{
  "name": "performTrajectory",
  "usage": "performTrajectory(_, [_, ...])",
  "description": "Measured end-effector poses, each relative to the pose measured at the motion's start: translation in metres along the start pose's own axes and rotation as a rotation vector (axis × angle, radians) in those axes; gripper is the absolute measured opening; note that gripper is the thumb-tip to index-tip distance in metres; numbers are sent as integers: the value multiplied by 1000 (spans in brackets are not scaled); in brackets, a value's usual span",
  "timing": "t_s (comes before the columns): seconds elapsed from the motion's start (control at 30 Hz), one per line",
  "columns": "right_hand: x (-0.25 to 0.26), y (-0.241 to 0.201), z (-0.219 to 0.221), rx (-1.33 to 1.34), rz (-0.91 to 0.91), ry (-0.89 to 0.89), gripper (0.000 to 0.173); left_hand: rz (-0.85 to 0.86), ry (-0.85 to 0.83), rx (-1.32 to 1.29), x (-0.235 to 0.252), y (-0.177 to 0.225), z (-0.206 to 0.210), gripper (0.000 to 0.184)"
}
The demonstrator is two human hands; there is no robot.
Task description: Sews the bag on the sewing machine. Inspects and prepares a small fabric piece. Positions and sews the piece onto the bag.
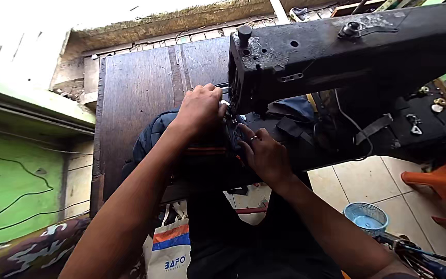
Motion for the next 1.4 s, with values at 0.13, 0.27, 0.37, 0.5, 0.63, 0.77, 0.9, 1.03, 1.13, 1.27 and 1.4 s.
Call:
performTrajectory(0.13, [4,0,5,-91,-48,70,34,-80,-221,26,35,-8,16,24])
performTrajectory(0.27, [7,-2,8,-105,-101,63,35,-23,-231,-16,44,-5,14,19])
performTrajectory(0.37, [8,-3,10,-81,-102,15,35,71,-203,-55,39,0,16,19])
performTrajectory(0.5, [3,-6,9,-56,-109,-25,36,204,-163,-168,32,3,22,16])
performTrajectory(0.63, [4,-4,9,-38,-73,-37,37,205,-182,-155,35,4,17,16])
performTrajectory(0.77, [3,-4,14,-92,-86,-29,47,224,-109,-35,32,0,11,24])
performTrajectory(0.9, [3,-5,15,-104,-103,-49,46,103,-203,-29,16,-7,18,32])
performTrajectory(1.03, [8,-4,18,-94,-93,-119,48,-27,-198,-57,24,-13,22,28])
performTrajectory(1.13, [11,-4,22,-113,-79,-207,53,-49,-242,-42,33,-16,25,26])
performTrajectory(1.27, [12,-6,19,-125,-81,-167,58,-57,-281,-47,35,-18,28,25])
performTrajectory(1.4, [11,-8,20,-126,-89,-165,61,-43,-263,-59,34,-19,30,25])
Point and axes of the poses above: each hand's wrist, its own x-axis towards the middle knuckle, its own z-axis out of the palm, y = z × x, the point moved 10 cm from there along x, towards the middle knuckle, and after that the axes turned 2 degrees about -z, right-handed, at the moved point
